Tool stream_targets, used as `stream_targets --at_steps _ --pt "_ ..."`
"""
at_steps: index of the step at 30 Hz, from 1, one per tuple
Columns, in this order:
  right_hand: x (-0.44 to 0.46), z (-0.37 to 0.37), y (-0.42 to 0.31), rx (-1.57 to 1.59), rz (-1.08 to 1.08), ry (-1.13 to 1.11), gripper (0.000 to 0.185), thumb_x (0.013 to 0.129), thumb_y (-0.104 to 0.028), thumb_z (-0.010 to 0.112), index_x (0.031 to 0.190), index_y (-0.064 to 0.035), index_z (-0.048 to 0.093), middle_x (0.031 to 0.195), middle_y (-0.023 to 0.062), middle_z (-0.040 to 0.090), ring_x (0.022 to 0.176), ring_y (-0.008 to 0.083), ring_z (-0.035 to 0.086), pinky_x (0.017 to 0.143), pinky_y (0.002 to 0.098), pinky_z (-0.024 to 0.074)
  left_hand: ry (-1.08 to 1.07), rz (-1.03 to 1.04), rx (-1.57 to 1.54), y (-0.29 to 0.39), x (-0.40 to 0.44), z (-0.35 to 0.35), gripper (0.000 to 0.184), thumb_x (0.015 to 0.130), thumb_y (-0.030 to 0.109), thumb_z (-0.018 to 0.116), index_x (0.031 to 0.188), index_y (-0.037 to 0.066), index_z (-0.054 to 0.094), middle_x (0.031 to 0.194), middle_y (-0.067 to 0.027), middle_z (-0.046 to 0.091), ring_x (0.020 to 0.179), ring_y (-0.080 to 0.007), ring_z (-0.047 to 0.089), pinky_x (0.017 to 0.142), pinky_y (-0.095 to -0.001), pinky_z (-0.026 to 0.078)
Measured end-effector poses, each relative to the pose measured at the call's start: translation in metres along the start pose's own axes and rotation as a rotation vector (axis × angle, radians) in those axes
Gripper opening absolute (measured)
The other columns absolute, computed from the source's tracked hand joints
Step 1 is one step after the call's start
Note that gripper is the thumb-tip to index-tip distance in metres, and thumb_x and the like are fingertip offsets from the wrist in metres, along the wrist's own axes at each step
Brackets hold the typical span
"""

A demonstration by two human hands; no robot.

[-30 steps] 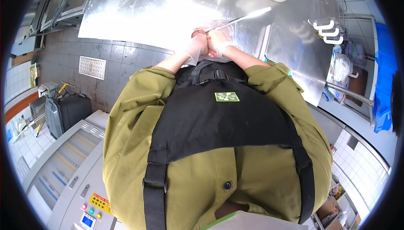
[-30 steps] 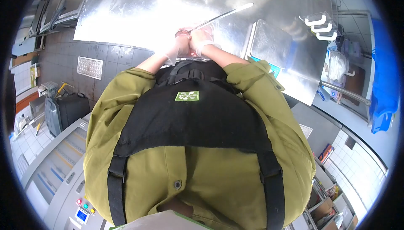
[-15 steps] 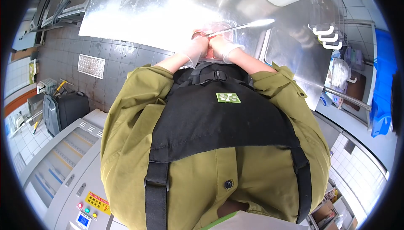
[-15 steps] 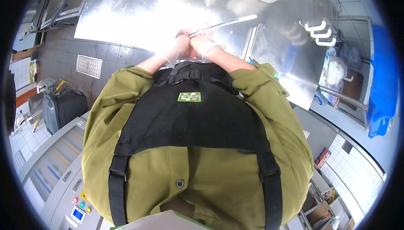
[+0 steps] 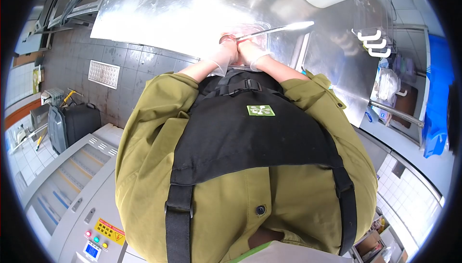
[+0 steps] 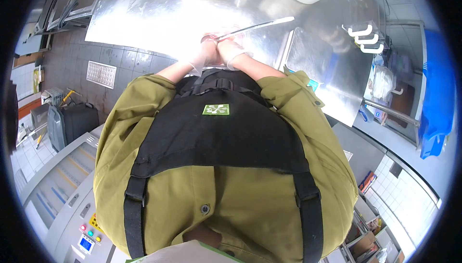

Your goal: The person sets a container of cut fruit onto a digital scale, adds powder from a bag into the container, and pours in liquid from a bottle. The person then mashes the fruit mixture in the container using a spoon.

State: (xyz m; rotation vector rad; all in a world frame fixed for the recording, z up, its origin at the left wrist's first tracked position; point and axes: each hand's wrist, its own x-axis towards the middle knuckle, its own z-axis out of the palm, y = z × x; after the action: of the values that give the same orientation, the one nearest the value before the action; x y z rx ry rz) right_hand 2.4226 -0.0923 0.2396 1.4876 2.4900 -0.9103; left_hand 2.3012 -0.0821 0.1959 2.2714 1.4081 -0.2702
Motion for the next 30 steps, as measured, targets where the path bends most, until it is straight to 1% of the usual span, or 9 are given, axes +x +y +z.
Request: stream_targets --at_steps 4,9,11,13,16,19,24,27,30 --pt "-0.003 -0.019 -0.004 0.01 0.013 -0.098 0.013 0.066 -0.009 0.064 0.077 -0.001 0.066 0.08 0.0241 0.062 0.077 0.0332 0.063 0.072 0.0383 0.0491 0.006 -0.09 -0.1 0.009 -0.009 -0.017 0.028 0.072 0.027 0.062 0.091 0.006 0.067 0.094 -0.0135 0.065 0.088 -0.0259 0.063 0.08 -0.0361 0.049" --pt "0.018 0.016 0.024 0.319 0.084 0.079 0.014 0.068 -0.011 0.063 0.079 -0.0021 0.065 0.077 0.0218 0.063 0.073 0.0318 0.063 0.069 0.0362 0.0492 0.096 -0.234 -0.367 0.014 -0.021 -0.033 0.026 0.073 0.026 0.061 0.087 0.005 0.067 0.086 -0.0193 0.064 0.081 -0.0294 0.064 0.074 -0.0375 0.051" --pt "0.013 0.0 0.012 0.318 0.072 0.041 0.016 0.07 -0.012 0.063 0.082 -0.0023 0.065 0.077 0.0209 0.063 0.072 0.0312 0.063 0.067 0.0357 0.0493 0.024 -0.208 -0.422 0.014 -0.024 -0.045 0.025 0.074 0.024 0.059 0.086 0.003 0.067 0.082 -0.0199 0.064 0.077 -0.029 0.064 0.071 -0.0363 0.051" --pt "-0.008 -0.043 -0.008 0.068 -0.012 -0.094 0.018 0.072 -0.011 0.061 0.087 -0.0022 0.065 0.077 0.0205 0.063 0.071 0.0307 0.063 0.066 0.0355 0.0493 -0.041 -0.185 -0.471 0.014 -0.026 -0.058 0.025 0.074 0.023 0.058 0.084 0.003 0.066 0.079 -0.0197 0.064 0.074 -0.0283 0.063 0.069 -0.0353 0.051" --pt "-0.02 -0.068 -0.015 0.101 -0.047 -0.191 0.024 0.073 -0.01 0.058 0.096 -0.0014 0.062 0.086 0.0214 0.063 0.079 0.0322 0.062 0.071 0.0358 0.0486 -0.182 -0.167 -0.667 0.014 -0.033 -0.085 0.024 0.075 0.022 0.057 0.083 0.002 0.066 0.077 -0.0183 0.064 0.071 -0.027 0.063 0.068 -0.0342 0.051" --pt "-0.035 -0.08 -0.013 0.077 -0.195 0.024 0.028 0.074 -0.009 0.056 0.101 -0.0013 0.06 0.095 0.022 0.061 0.088 0.0337 0.06 0.077 0.0362 0.0466 -0.306 -0.198 -0.948 0.017 -0.043 -0.113 0.023 0.075 0.022 0.056 0.081 0.002 0.066 0.075 -0.0169 0.064 0.069 -0.0256 0.063 0.067 -0.0331 0.051" --pt "-0.032 -0.077 -0.002 0.262 -0.097 0.011 0.031 0.074 -0.009 0.055 0.104 -0.0022 0.059 0.098 0.0211 0.061 0.093 0.0341 0.058 0.081 0.0363 0.0451 -0.034 -0.186 -0.743 0.012 -0.039 -0.1 0.026 0.079 0.023 0.052 0.086 0.003 0.065 0.073 -0.0107 0.063 0.064 -0.0207 0.06 0.064 -0.0305 0.05" --pt "-0.031 -0.08 -0.002 0.281 -0.142 0.024 0.029 0.075 -0.008 0.053 0.103 -0.0036 0.06 0.095 0.0195 0.062 0.089 0.0328 0.059 0.079 0.0357 0.0457 0.128 -0.395 -1.0 0.037 -0.065 -0.121 0.041 0.085 0.035 0.048 0.102 -0.001 0.059 0.091 -0.014 0.062 0.082 -0.0212 0.059 0.074 -0.0328 0.047" --pt "-0.03 -0.066 -0.017 0.481 -0.155 0.105 0.023 0.075 -0.009 0.052 0.095 -0.0065 0.062 0.089 0.0165 0.063 0.084 0.0306 0.06 0.076 0.0363 0.0464 -0.124 -0.601 -1.718 0.031 -0.059 -0.111 0.068 0.088 0.057 0.033 0.117 -0.002 0.048 0.111 -0.0204 0.054 0.099 -0.0299 0.054 0.085 -0.0429 0.044"
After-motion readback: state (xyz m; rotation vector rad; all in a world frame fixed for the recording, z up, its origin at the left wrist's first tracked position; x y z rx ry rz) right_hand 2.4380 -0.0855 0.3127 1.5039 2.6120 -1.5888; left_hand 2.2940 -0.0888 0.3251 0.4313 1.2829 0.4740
